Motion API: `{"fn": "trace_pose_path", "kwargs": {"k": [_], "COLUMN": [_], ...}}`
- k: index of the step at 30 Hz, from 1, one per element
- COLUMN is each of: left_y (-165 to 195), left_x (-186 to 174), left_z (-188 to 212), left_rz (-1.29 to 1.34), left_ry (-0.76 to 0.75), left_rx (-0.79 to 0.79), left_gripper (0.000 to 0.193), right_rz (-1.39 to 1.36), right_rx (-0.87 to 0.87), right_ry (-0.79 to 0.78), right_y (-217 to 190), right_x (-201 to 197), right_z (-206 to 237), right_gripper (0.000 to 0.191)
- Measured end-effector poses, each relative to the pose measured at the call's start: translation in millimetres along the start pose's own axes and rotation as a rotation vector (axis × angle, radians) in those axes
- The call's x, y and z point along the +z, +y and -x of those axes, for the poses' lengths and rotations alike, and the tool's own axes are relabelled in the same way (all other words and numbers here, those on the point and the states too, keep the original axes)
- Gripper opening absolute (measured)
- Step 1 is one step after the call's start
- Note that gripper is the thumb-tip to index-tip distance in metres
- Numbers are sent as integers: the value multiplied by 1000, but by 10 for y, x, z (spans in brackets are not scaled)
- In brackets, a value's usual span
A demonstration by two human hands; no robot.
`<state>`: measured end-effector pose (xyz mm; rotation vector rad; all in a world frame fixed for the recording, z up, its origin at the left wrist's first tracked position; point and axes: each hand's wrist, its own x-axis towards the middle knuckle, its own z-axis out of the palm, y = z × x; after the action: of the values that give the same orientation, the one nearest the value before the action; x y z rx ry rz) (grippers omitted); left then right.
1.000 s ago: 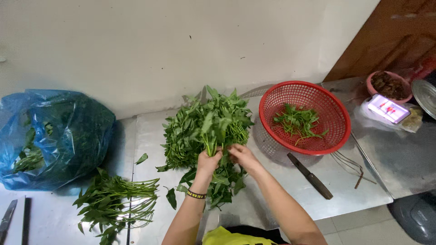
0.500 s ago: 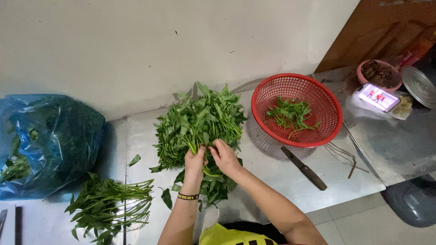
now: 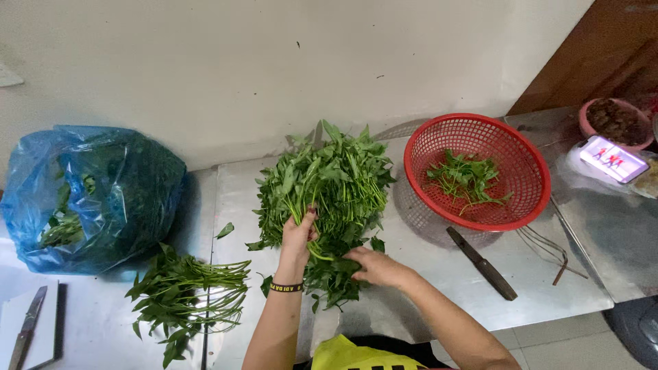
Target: The person picks leafy water spinach bunches by hand, stripping edible leaves and tender stem tips from the stalks and dropping them into a red colander basket while discarding tough stems and leaves onto the table. The person works through the pile one bunch at a time, with a knife resting unused on the counter.
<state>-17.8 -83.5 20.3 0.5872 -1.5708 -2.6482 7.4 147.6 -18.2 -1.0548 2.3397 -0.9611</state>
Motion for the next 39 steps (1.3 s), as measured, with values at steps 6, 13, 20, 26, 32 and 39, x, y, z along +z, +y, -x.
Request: {"fn": "trace_pose_path", "kwargs": {"k": [6, 13, 20, 26, 32, 39], "left_y": [28, 32, 22, -28, 2, 53], "left_x": [-90, 1, -28, 32, 7, 29], "left_z": [7, 36, 14, -1, 2, 13], "left_rz": [38, 300, 300, 329, 332, 324], "left_ry": [23, -11, -20, -11, -23, 42], "left_rx": [-83, -145, -105, -144, -123, -123], "left_gripper": [30, 18, 10, 11, 11, 10], "right_rz": [-132, 10, -864, -1083, -987, -1597], "right_rx": [471, 455, 408, 296, 415, 248], "right_ry": [515, 633, 649, 600, 675, 1187], "right_y": [16, 247, 309, 342, 539, 650], "right_x": [-468, -702, -644, -671, -818, -1328], "right_z": [-202, -543, -405, -138, 13, 25], "right_gripper": [21, 27, 15, 4, 13, 26]}}
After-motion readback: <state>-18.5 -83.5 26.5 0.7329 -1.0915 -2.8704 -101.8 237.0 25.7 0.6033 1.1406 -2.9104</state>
